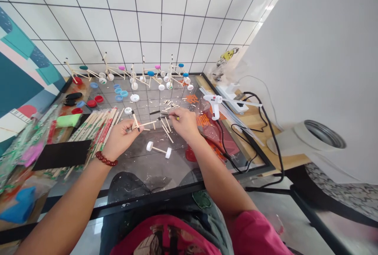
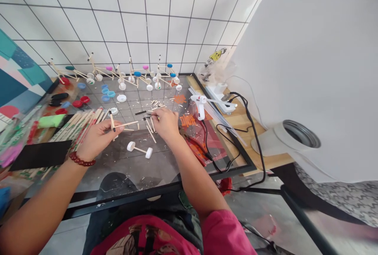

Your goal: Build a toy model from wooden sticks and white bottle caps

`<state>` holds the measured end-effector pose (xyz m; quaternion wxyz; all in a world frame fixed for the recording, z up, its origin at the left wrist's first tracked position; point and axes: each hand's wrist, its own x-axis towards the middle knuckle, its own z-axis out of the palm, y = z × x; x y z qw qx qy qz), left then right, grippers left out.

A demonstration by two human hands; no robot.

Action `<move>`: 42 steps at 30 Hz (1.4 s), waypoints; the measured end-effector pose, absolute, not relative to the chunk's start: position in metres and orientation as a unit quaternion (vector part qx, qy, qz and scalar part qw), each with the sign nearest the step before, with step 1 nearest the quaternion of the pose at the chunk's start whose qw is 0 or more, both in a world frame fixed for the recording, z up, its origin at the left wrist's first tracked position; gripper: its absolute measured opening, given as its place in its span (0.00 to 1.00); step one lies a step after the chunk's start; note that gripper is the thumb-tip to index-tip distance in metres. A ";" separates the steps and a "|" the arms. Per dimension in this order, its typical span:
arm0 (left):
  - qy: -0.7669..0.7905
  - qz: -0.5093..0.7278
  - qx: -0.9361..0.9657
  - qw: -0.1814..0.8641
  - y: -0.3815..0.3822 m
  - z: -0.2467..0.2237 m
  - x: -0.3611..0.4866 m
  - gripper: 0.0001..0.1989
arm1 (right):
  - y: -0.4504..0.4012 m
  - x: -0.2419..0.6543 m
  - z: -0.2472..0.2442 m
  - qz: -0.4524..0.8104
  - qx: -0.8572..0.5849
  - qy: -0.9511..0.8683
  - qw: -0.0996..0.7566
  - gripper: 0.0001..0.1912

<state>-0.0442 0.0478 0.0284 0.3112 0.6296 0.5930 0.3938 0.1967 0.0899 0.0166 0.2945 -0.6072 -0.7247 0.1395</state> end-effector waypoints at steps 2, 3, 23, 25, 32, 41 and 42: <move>0.595 0.388 0.634 0.306 0.049 0.024 -0.045 0.15 | 0.088 0.194 0.017 0.148 -0.603 -0.733 0.276 0.13; 0.597 0.385 0.633 0.306 0.050 0.022 -0.047 0.15 | 0.086 0.192 0.017 0.155 -0.599 -0.739 0.266 0.15; 0.567 0.456 0.560 0.398 0.062 -0.001 -0.055 0.30 | 0.082 0.195 0.025 0.177 -0.568 -0.765 0.247 0.06; 0.559 0.487 0.530 0.413 0.062 -0.001 -0.053 0.28 | 0.084 0.200 0.026 0.182 -0.567 -0.760 0.261 0.06; 0.515 0.578 0.466 0.428 0.063 0.006 -0.048 0.27 | 0.075 0.217 0.030 0.372 -0.397 -0.804 0.239 0.04; 0.507 0.592 0.416 0.468 0.072 0.000 -0.054 0.33 | 0.073 0.271 0.018 0.246 -0.591 -0.621 0.452 0.14; 0.499 0.598 0.411 0.474 0.073 0.000 -0.054 0.32 | 0.076 0.282 0.013 0.194 -0.644 -0.575 0.467 0.15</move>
